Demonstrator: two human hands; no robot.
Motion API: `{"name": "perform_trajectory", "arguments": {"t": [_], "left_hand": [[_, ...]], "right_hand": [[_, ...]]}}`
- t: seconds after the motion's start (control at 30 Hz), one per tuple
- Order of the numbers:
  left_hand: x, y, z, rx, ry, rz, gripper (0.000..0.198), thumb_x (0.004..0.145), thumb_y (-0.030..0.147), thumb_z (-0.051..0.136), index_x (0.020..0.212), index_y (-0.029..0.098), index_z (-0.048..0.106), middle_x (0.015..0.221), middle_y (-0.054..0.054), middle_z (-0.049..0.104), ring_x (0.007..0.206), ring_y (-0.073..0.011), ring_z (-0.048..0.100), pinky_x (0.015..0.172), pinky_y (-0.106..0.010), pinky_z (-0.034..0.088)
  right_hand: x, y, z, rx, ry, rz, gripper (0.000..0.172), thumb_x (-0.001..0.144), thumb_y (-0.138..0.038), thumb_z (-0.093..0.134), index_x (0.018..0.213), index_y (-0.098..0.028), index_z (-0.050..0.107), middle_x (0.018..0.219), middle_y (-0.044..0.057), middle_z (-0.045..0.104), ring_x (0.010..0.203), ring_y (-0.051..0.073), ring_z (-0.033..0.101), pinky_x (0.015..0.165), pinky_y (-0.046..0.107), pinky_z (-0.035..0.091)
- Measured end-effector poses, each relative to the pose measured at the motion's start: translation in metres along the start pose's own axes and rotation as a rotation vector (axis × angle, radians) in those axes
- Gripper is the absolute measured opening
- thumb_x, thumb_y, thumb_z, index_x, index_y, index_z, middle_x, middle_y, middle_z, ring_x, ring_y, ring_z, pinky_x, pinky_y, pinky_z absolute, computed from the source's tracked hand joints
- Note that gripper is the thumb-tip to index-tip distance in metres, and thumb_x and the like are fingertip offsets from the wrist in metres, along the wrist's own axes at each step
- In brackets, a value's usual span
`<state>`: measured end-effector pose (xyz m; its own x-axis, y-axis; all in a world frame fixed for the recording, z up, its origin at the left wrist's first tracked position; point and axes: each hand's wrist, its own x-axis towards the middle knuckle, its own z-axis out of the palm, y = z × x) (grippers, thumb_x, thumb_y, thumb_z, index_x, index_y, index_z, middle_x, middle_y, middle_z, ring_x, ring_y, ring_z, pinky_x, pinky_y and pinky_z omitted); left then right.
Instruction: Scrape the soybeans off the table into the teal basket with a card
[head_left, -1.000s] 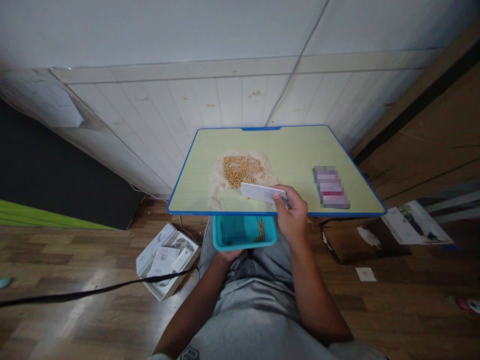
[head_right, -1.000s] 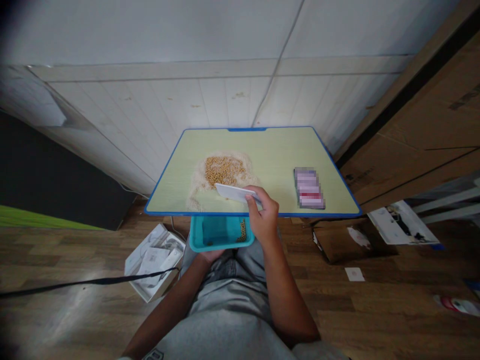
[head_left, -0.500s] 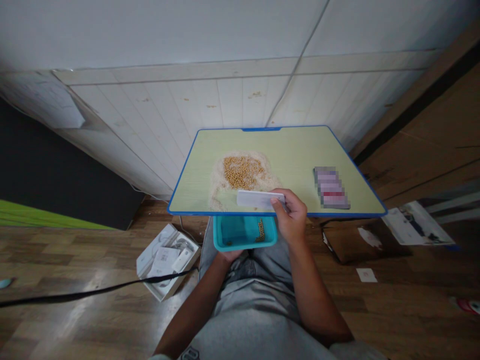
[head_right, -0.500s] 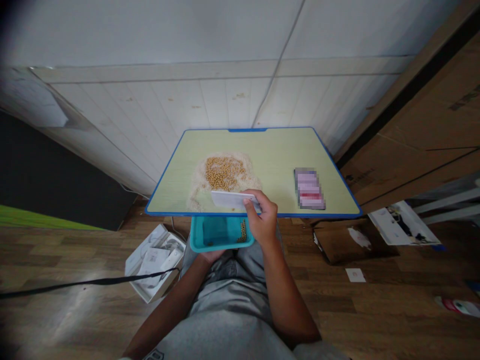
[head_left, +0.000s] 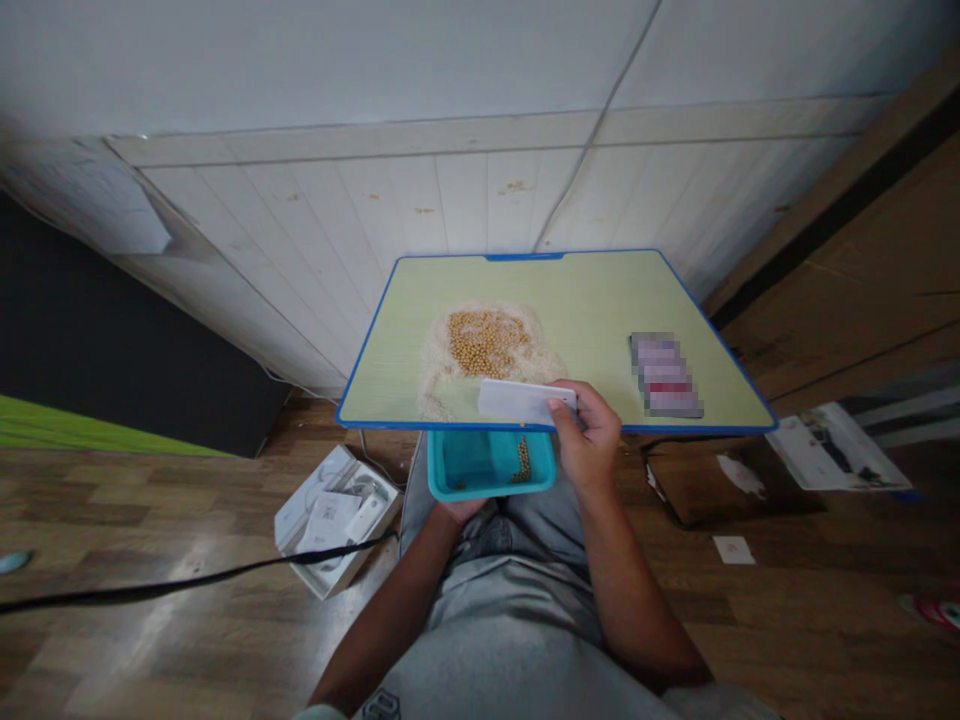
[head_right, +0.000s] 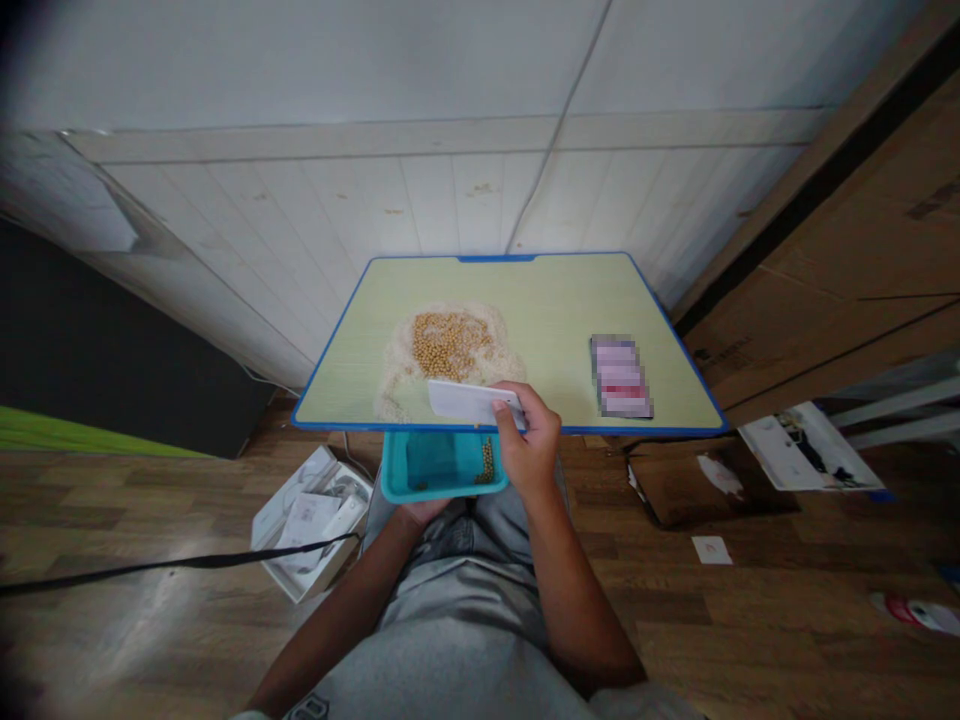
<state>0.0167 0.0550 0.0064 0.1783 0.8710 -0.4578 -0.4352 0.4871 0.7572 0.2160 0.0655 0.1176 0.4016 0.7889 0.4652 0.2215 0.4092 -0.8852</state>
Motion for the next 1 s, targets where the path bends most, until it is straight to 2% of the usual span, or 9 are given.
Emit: {"name": "perform_trajectory", "arguments": {"t": [0.1, 0.23, 0.4, 0.53, 0.63, 0.73, 0.83, 1.0], "left_hand": [[0.001, -0.001, -0.001, -0.103, 0.014, -0.021, 0.079, 0.115, 0.084, 0.064, 0.171, 0.030, 0.079, 0.190, -0.012, 0.076, 0.181, -0.0491, 0.066, 0.146, -0.070, 0.060], [0.003, -0.004, -0.005, -0.078, -0.007, -0.030, 0.081, 0.115, 0.085, 0.062, 0.175, 0.032, 0.077, 0.192, -0.010, 0.075, 0.180, -0.0488, 0.067, 0.146, -0.069, 0.061], [0.005, -0.012, -0.019, -0.183, 0.048, -0.066, 0.073, 0.117, 0.082, 0.059, 0.163, 0.030, 0.082, 0.184, -0.012, 0.081, 0.183, -0.0496, 0.064, 0.141, -0.069, 0.064], [0.010, -0.025, -0.032, -0.224, 0.016, -0.061, 0.078, 0.116, 0.086, 0.058, 0.163, 0.029, 0.082, 0.184, -0.013, 0.082, 0.182, -0.0506, 0.064, 0.139, -0.070, 0.065], [0.016, -0.034, -0.038, -0.204, 0.016, -0.078, 0.092, 0.117, 0.093, 0.044, 0.176, 0.029, 0.074, 0.194, -0.012, 0.074, 0.184, -0.0479, 0.064, 0.140, -0.066, 0.065], [0.023, -0.039, -0.042, -0.244, 0.067, -0.136, 0.096, 0.115, 0.093, 0.039, 0.182, 0.032, 0.071, 0.198, -0.010, 0.070, 0.185, -0.0450, 0.065, 0.143, -0.064, 0.064], [0.028, -0.044, -0.045, -0.321, 0.103, -0.165, 0.092, 0.115, 0.087, 0.040, 0.184, 0.034, 0.070, 0.199, -0.009, 0.069, 0.185, -0.0435, 0.066, 0.147, -0.065, 0.063], [0.032, -0.051, -0.052, -0.314, 0.055, -0.130, 0.089, 0.113, 0.087, 0.053, 0.179, 0.034, 0.077, 0.193, -0.011, 0.075, 0.183, -0.0476, 0.067, 0.151, -0.070, 0.056]], "right_hand": [[-0.002, 0.002, 0.001, 0.007, 0.007, 0.027, 0.032, 0.107, -0.058, 0.086, 0.106, -0.027, 0.089, 0.092, 0.004, 0.088, 0.081, 0.026, 0.080, 0.073, 0.034, 0.065], [-0.002, 0.002, 0.003, 0.040, 0.022, 0.046, 0.034, 0.106, -0.061, 0.089, 0.105, -0.026, 0.088, 0.092, 0.004, 0.088, 0.083, 0.026, 0.081, 0.075, 0.034, 0.065], [0.003, -0.001, 0.000, -0.009, 0.166, -0.022, 0.036, 0.110, -0.062, 0.087, 0.110, -0.026, 0.090, 0.097, 0.005, 0.090, 0.088, 0.028, 0.083, 0.078, 0.036, 0.067], [0.008, -0.005, -0.007, -0.103, 0.234, -0.095, 0.033, 0.115, -0.057, 0.084, 0.117, -0.025, 0.093, 0.103, 0.008, 0.093, 0.091, 0.029, 0.086, 0.084, 0.038, 0.070], [0.010, -0.006, -0.012, -0.158, 0.234, -0.150, 0.030, 0.117, -0.052, 0.082, 0.118, -0.025, 0.094, 0.104, 0.008, 0.094, 0.093, 0.030, 0.089, 0.087, 0.039, 0.072], [0.010, -0.006, -0.014, -0.206, 0.221, -0.186, 0.028, 0.117, -0.049, 0.080, 0.117, -0.025, 0.096, 0.105, 0.008, 0.097, 0.095, 0.031, 0.093, 0.090, 0.040, 0.074], [0.010, -0.008, -0.014, -0.232, 0.190, -0.204, 0.026, 0.118, -0.045, 0.079, 0.116, -0.026, 0.096, 0.106, 0.009, 0.099, 0.096, 0.032, 0.095, 0.090, 0.040, 0.075], [0.011, -0.010, -0.015, -0.245, 0.139, -0.222, 0.026, 0.118, -0.044, 0.077, 0.117, -0.027, 0.097, 0.108, 0.009, 0.100, 0.098, 0.033, 0.096, 0.092, 0.042, 0.078]]}}
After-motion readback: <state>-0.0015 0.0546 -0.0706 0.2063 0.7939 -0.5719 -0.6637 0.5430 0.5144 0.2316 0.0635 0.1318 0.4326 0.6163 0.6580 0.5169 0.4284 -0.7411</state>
